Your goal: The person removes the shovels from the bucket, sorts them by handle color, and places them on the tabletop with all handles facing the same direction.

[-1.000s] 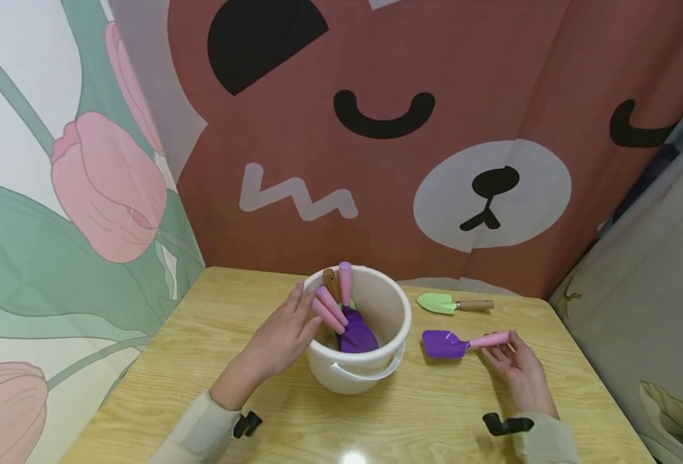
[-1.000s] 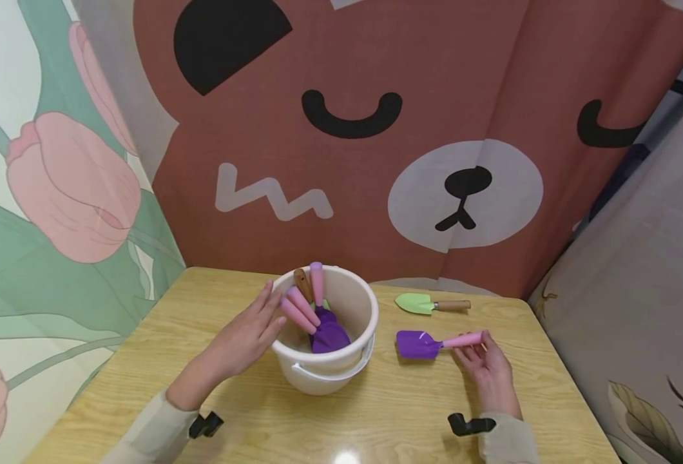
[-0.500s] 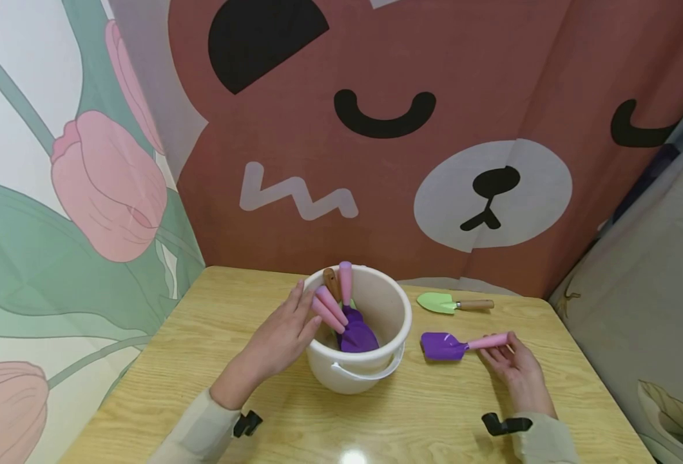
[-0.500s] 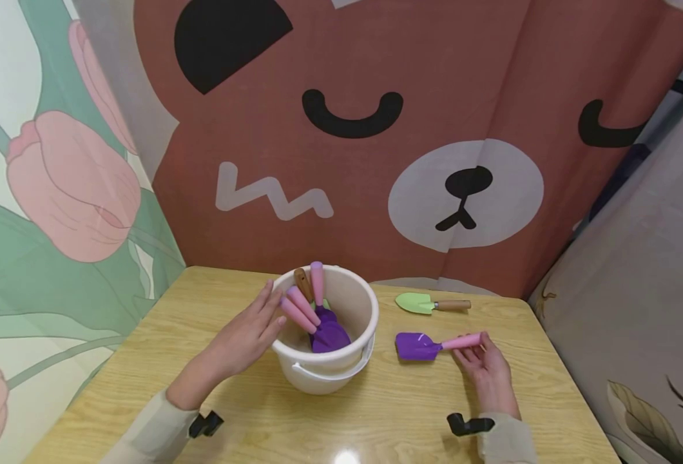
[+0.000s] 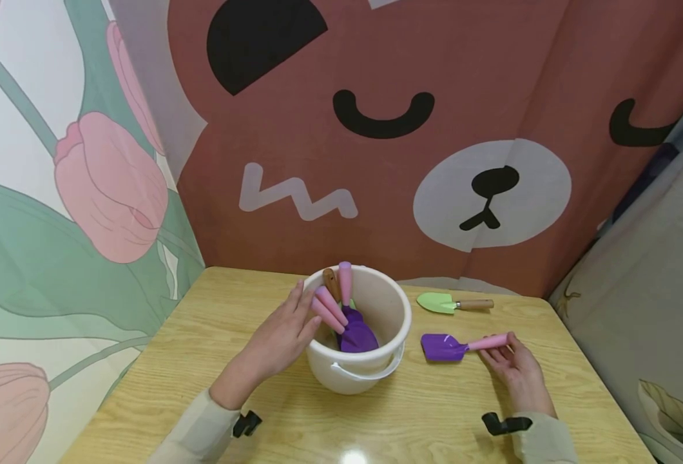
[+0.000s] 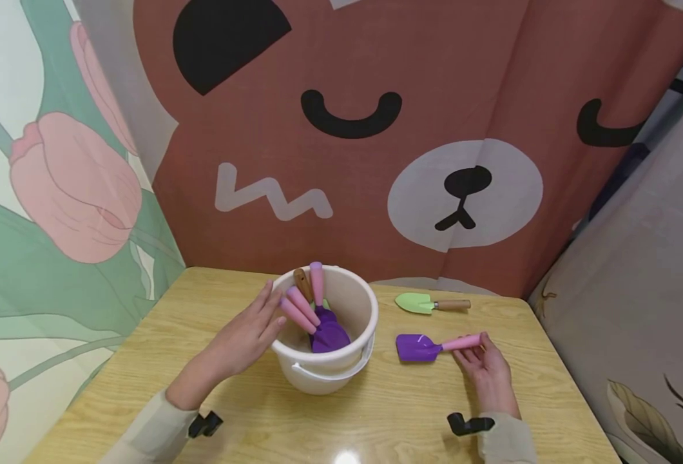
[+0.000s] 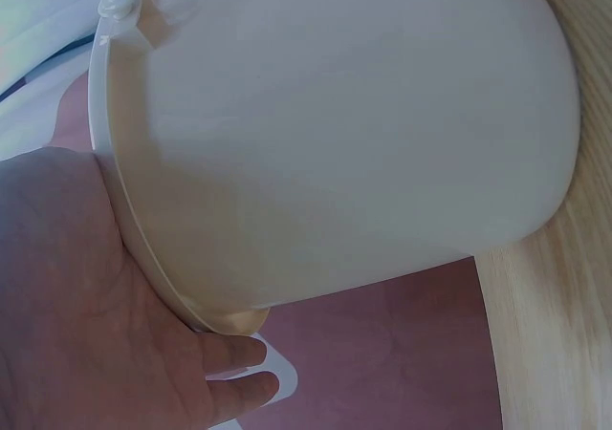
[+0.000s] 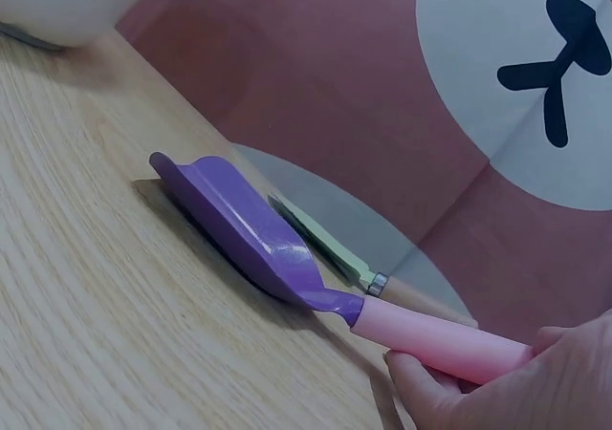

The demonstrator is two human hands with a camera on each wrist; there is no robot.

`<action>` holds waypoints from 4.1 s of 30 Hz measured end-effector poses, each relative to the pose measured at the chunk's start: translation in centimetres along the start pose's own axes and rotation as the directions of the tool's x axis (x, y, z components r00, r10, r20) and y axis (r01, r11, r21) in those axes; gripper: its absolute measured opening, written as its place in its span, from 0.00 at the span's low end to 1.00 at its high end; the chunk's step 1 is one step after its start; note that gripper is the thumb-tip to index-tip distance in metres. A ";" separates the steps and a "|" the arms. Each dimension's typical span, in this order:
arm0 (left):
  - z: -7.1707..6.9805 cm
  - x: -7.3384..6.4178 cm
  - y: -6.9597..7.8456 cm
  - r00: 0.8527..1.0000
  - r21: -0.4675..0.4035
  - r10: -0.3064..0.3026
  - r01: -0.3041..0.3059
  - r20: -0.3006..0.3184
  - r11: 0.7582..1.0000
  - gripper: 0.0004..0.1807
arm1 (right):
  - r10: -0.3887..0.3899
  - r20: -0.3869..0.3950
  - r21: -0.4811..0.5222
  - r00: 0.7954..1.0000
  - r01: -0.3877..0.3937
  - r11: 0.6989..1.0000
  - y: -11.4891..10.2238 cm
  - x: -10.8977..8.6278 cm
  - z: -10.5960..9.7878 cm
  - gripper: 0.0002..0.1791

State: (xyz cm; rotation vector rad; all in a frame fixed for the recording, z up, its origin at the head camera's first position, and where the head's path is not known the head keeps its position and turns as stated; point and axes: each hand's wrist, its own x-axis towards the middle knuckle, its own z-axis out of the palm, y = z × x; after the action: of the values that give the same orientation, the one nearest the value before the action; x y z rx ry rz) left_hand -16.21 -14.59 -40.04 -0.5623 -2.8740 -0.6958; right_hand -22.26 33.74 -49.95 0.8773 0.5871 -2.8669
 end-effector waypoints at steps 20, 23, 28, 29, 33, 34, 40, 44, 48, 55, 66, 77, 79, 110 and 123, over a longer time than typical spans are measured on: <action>0.1 0.0 -0.1 1.000 -0.001 -0.001 0.001 0.005 1.000 0.36 | -0.007 0.005 -0.038 1.000 0.008 0.999 -0.1 0.1 -0.2 0.31; 0.0 0.0 -0.1 1.000 0.000 0.004 -0.004 0.004 1.000 0.37 | -0.013 0.001 -0.056 1.000 0.013 0.998 0.0 0.0 -0.2 0.32; 0.0 0.0 -0.1 1.000 -0.003 0.009 -0.009 0.003 1.000 0.37 | -0.032 -0.005 -0.113 0.999 0.031 0.993 0.0 0.0 -0.2 0.35; 0.0 0.0 -0.1 1.000 -0.003 0.010 -0.010 0.004 1.000 0.37 | -0.036 -0.002 -0.124 0.999 0.035 0.992 0.0 0.0 -0.2 0.35; 0.0 0.0 -0.2 1.000 -0.006 0.011 -0.011 0.000 1.000 0.37 | -0.045 -0.001 -0.144 0.999 0.044 0.989 -0.1 -0.2 0.0 0.36; 0.1 0.0 -0.2 1.000 -0.007 0.012 -0.012 -0.002 1.000 0.37 | -0.044 -0.001 -0.141 0.999 0.043 0.989 -0.2 -0.2 0.1 0.36; 0.1 0.0 -0.2 1.000 -0.009 0.014 -0.014 -0.006 1.000 0.37 | -0.045 -0.013 -0.129 0.999 0.043 0.991 -0.6 -0.6 0.2 0.37; 0.1 0.0 -0.3 1.000 -0.006 0.014 -0.014 -0.005 1.000 0.37 | -0.059 -0.039 -0.135 0.997 0.054 0.989 -0.9 -0.9 0.2 0.38; 0.1 0.0 -0.3 1.000 -0.005 0.018 -0.018 -0.002 1.000 0.37 | -0.063 -0.028 -0.139 0.998 0.059 0.989 -1.2 -1.2 0.2 0.40; 0.1 0.0 -0.2 1.000 -0.004 0.019 -0.019 -0.002 1.000 0.37 | -0.079 0.000 -0.180 0.997 0.077 0.981 -1.9 -1.8 0.1 0.39; 0.1 0.0 -0.2 1.000 0.003 0.016 -0.016 -0.001 1.000 0.38 | -0.161 -0.064 -0.210 0.985 0.145 0.967 -2.7 -2.7 0.3 0.33; 0.0 -0.1 -0.1 1.000 -0.007 0.006 -0.006 0.003 1.000 0.37 | -0.237 -0.082 -0.233 0.968 0.212 0.949 -3.0 -3.5 1.1 0.17; 0.0 -0.1 -0.1 1.000 -0.004 0.005 -0.005 0.006 1.000 0.37 | -0.250 -0.090 -0.241 0.964 0.223 0.945 -2.9 -3.7 1.3 0.16; 0.0 -0.1 -0.1 1.000 -0.005 0.003 -0.003 -0.003 1.000 0.37 | -0.257 0.077 -0.307 0.963 0.268 0.913 -1.7 -6.1 4.7 0.16; 0.1 -0.2 -0.2 1.000 -0.003 0.004 -0.004 0.000 1.000 0.38 | -0.253 0.138 -0.393 0.957 0.288 0.873 -1.1 -7.0 6.1 0.36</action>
State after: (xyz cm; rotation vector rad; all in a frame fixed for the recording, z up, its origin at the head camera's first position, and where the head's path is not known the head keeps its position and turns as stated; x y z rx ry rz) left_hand -16.14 -14.81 -40.23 -0.5676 -2.8715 -0.6996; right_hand -19.85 32.16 -41.05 0.6459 1.3385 -2.8163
